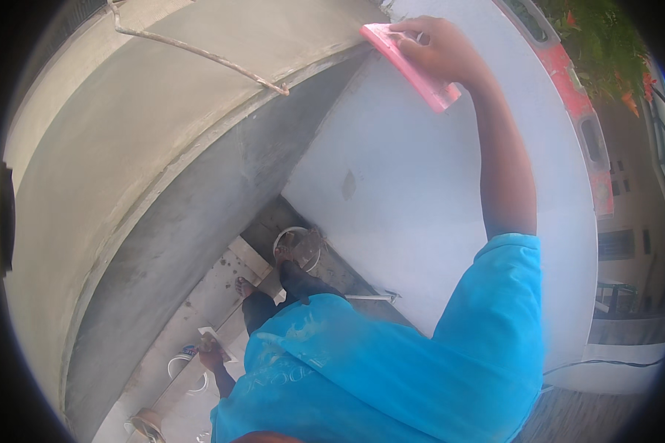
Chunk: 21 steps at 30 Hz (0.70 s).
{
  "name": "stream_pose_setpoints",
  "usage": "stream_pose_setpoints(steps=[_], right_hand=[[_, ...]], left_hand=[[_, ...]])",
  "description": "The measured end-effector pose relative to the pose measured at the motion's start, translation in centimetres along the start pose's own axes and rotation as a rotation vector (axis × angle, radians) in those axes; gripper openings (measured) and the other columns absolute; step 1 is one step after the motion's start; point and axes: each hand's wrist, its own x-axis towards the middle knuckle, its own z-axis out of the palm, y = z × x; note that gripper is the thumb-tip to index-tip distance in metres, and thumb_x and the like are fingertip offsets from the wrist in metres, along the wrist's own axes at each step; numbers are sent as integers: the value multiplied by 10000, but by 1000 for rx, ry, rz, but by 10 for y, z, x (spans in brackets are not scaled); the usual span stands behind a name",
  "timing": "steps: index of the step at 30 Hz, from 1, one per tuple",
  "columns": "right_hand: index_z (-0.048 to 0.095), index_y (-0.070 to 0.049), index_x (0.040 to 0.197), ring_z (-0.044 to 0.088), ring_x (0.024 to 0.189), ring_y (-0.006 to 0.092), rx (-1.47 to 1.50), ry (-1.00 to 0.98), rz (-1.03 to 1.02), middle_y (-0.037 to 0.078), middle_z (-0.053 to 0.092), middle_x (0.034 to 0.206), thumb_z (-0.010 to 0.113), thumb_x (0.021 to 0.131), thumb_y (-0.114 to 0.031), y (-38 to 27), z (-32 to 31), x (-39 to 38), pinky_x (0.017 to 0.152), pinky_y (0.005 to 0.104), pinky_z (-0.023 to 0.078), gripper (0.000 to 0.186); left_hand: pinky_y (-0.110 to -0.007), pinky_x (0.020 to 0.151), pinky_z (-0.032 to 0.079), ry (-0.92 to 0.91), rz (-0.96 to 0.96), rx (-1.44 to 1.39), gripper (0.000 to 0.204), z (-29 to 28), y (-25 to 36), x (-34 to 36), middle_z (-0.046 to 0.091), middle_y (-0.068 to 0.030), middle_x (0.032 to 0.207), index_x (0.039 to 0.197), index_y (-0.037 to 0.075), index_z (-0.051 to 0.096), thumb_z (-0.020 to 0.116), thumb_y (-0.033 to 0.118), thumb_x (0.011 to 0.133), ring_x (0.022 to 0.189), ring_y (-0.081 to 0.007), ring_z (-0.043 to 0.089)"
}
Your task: The person smooths a curved concrete surface using a pink sponge in one hand and a metal trowel in the other. They repeatedly rub the sponge along the edge and face of the structure while standing on scaffolding.
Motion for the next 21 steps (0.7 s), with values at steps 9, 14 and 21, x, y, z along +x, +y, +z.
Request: stream_pose_setpoints(steps=[9, 14, 21], right_hand=[[769, -63, 1119, 725, 940, 355, 184, 34, -98, 234, 754, 1049, 641, 843, -196, -37, 57, 150, 843, 433, 567, 332], [771, -120, 1235, 516, 658, 122, -16, -72, -80, 68, 748, 937, 664, 955, -291, -18, 26, 25, 648, 293, 471, 345], [779, -79, 1100, 731, 918, 343, 123, 106, -16, 207, 760, 1036, 646, 845, -223, -34, 19, 63, 845, 425, 562, 321]], left_hand=[[-457, 812, 583, 56, -11, -95, 510, -30, 38, -1, 753, -227, 1082, 1197, -42, 691, 819, 307, 848, 910, -371, 748], [-399, 677, 596, 137, 133, 84, 478, -24, 35, -4, 757, -213, 1024, 1184, -49, 689, 809, 277, 856, 777, -298, 759], [-438, 752, 589, -14, 59, -2, 464, -12, -3, -1, 757, -220, 1018, 1177, -39, 695, 792, 276, 851, 854, -351, 754]])
